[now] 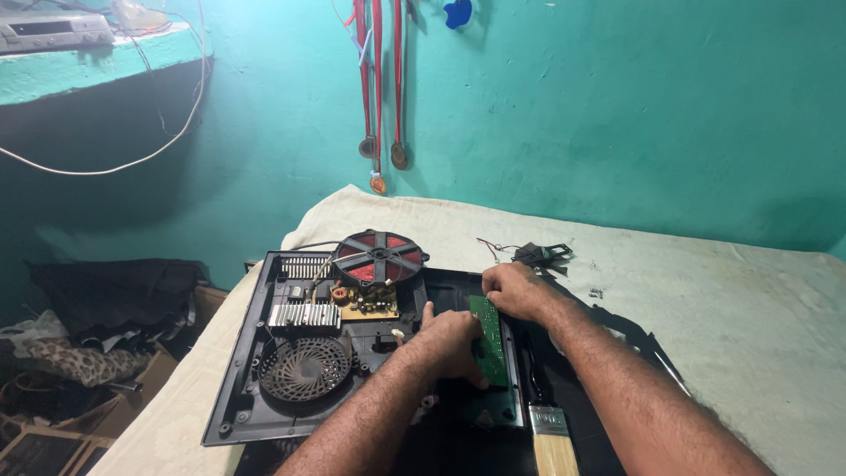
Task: The person cleans a circuit board removed from an electronic appliance, brushing it with a paintbrush and wiping it with a cloth, then works on the board with a screwdriver and pliers and repositions it in the appliance chassis on the work surface.
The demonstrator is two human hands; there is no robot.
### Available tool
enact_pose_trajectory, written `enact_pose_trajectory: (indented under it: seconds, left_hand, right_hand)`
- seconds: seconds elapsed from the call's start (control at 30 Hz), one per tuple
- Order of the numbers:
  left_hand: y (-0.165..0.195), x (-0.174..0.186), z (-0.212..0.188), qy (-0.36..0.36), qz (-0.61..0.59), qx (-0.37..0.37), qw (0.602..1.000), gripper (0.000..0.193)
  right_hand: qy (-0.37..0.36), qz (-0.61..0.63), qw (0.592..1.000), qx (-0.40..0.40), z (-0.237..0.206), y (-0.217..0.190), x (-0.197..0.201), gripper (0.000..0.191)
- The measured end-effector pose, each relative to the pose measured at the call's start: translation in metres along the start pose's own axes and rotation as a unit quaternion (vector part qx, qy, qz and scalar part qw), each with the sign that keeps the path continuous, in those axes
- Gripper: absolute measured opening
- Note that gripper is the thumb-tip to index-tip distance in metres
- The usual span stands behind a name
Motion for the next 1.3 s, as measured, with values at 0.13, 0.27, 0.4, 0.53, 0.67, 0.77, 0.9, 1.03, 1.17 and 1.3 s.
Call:
enact_pose_trajectory:
  seconds: [0.13, 0.27, 0.4, 0.53, 0.67, 0.77, 0.9, 1.03, 1.17, 1.3]
  left_hand:
    - [0.000, 0.000, 0.001, 0.003, 0.017, -0.002, 1.000, 0.078]
    - [-0.001, -0.002, 0.004, -0.002, 0.014, 0.002, 1.000, 0.078]
    - [-0.002, -0.003, 0.006, -0.006, 0.018, 0.005, 1.000, 0.079]
    - [-0.003, -0.004, 0.007, -0.004, 0.027, 0.006, 1.000, 0.079]
    - [-0.003, -0.004, 0.007, -0.002, 0.024, 0.002, 1.000, 0.080]
    - [-0.003, -0.005, 0.009, -0.002, 0.032, 0.000, 0.999, 0.081]
    - [-0.005, -0.006, 0.010, 0.003, 0.017, 0.002, 1.000, 0.085]
    - [-0.006, -0.007, 0.011, 0.005, 0.005, 0.005, 1.000, 0.085]
    - [-0.005, -0.006, 0.011, 0.006, 0.020, 0.001, 1.000, 0.085]
    - [-0.005, -0.005, 0.009, 0.015, 0.019, -0.006, 1.000, 0.085]
  right_hand:
    - [0.004, 0.001, 1.000, 0.008, 0.001, 0.001, -0.001, 0.013]
    - [0.027, 0.007, 0.999, 0.029, 0.000, 0.003, 0.001, 0.011]
    - [0.025, 0.001, 0.999, 0.031, 0.000, 0.004, 0.000, 0.010]
    - [0.022, -0.011, 0.999, 0.034, -0.001, 0.001, 0.000, 0.009]
    - [0.010, -0.022, 0.999, 0.025, -0.002, -0.002, 0.000, 0.008]
    - [0.002, -0.019, 1.000, 0.011, -0.002, -0.002, -0.001, 0.009]
    - [0.000, -0.013, 1.000, 0.009, -0.001, -0.001, -0.003, 0.010]
    - [0.015, -0.023, 0.999, 0.035, 0.001, -0.001, -0.001, 0.010]
    - [0.019, -0.025, 0.999, 0.037, 0.001, 0.000, -0.001, 0.011]
    - [0.021, -0.027, 0.999, 0.032, 0.001, 0.000, -0.001, 0.011]
Point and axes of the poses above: each hand's wrist, its own z-axis towards the middle knuckle, its own x-axis out of the back of the hand, y = z × x, the point moved 7 cm from there along z, towards the middle knuckle, and after that the axes turned 1 degree about -y, right-handed, at the moved point
